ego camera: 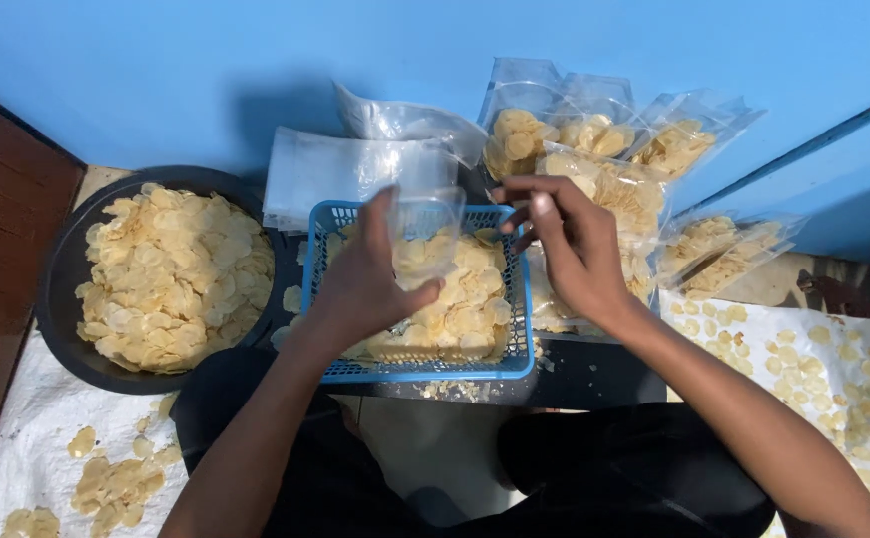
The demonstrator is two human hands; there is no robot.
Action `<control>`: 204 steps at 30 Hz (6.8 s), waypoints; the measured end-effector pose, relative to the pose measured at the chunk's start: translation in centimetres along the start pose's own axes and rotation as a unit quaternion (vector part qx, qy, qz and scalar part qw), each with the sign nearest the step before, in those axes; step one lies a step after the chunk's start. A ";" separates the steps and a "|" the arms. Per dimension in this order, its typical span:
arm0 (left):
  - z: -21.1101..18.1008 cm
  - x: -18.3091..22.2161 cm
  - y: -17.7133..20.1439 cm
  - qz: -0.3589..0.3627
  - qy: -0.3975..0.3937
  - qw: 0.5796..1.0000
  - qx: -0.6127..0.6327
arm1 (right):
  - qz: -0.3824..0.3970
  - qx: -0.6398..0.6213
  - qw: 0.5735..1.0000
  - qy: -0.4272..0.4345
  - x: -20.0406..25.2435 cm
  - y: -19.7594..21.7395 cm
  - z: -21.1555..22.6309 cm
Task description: Manually filling small plastic bags with chips using a plastic cup as a scoop
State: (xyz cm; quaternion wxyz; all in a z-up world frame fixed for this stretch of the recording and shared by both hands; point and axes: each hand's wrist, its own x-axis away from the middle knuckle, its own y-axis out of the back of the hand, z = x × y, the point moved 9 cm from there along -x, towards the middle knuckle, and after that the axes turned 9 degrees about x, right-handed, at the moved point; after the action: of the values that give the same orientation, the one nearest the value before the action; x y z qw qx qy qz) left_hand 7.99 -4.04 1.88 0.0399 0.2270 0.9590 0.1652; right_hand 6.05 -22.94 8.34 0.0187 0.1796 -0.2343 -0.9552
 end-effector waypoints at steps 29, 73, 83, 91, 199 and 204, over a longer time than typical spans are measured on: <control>0.1 0.3 -0.3 -0.010 -0.065 0.989 -0.131 | 0.454 0.413 0.781 -0.112 6.3 -10.1 -14.7; 0.0 0.2 -0.4 -0.040 -0.086 0.989 -0.111 | 0.449 0.390 0.803 0.029 7.9 -13.7 -14.1; 1.2 -0.2 -0.5 -0.027 -0.100 0.987 -0.120 | 0.292 0.317 0.902 -0.032 2.1 -8.3 -14.2; 0.7 0.2 -0.4 -0.033 -0.089 0.987 -0.130 | 0.266 0.320 0.905 -0.084 3.0 -6.5 -18.1; 3.1 -3.7 -2.0 0.082 -0.055 0.989 -0.110 | 0.097 0.174 0.961 0.192 0.4 -4.4 -2.9; 3.0 -3.7 -1.3 0.067 -0.030 0.992 -0.105 | -0.026 0.202 0.966 0.158 0.4 -0.7 -5.6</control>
State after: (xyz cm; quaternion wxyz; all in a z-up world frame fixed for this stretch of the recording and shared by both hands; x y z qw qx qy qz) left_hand 11.18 -5.87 -1.37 0.0812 0.2902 0.9172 0.2608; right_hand 7.70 -24.85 3.24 -0.0062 0.3346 -0.4119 -0.8475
